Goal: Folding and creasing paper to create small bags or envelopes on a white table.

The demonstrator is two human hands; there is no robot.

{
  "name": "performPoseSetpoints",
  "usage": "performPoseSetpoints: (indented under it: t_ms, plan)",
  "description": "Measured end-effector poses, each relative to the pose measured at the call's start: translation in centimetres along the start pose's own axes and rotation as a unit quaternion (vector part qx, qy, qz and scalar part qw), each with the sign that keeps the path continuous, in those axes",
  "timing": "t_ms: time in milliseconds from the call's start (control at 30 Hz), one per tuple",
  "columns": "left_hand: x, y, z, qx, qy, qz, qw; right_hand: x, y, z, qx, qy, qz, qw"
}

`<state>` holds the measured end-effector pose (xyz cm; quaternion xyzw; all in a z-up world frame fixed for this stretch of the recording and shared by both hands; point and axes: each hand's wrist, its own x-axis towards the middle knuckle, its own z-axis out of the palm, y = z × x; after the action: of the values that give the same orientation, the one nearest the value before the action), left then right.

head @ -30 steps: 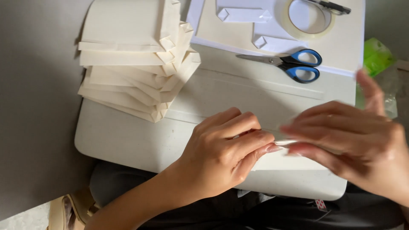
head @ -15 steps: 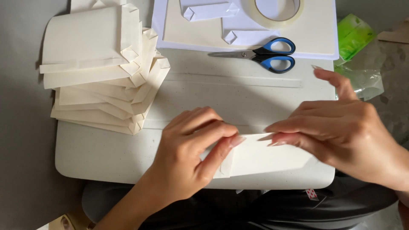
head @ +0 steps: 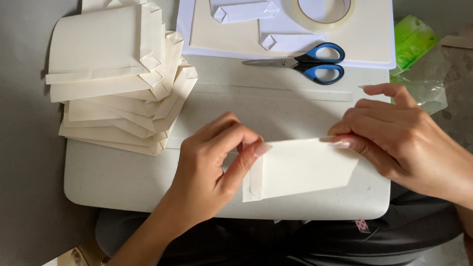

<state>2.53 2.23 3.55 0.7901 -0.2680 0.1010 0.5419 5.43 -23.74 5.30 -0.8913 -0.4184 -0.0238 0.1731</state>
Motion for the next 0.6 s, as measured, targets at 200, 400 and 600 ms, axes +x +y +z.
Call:
performPoseSetpoints:
  t_ms: [200,400,600]
  plan:
    - [-0.1,0.5,0.1,0.008,0.035,0.023,0.999,0.3,-1.0,0.4,0.090,0.047,0.002,0.995]
    - [-0.7,0.0,0.3,0.025,0.053,0.070,0.996,0.4,-1.5,0.3,0.078,0.077,0.005,0.994]
    - [-0.7,-0.3,0.6,0.092,0.064,0.103,0.988,-0.2,-1.1,-0.1,0.163,0.099,0.099,0.977]
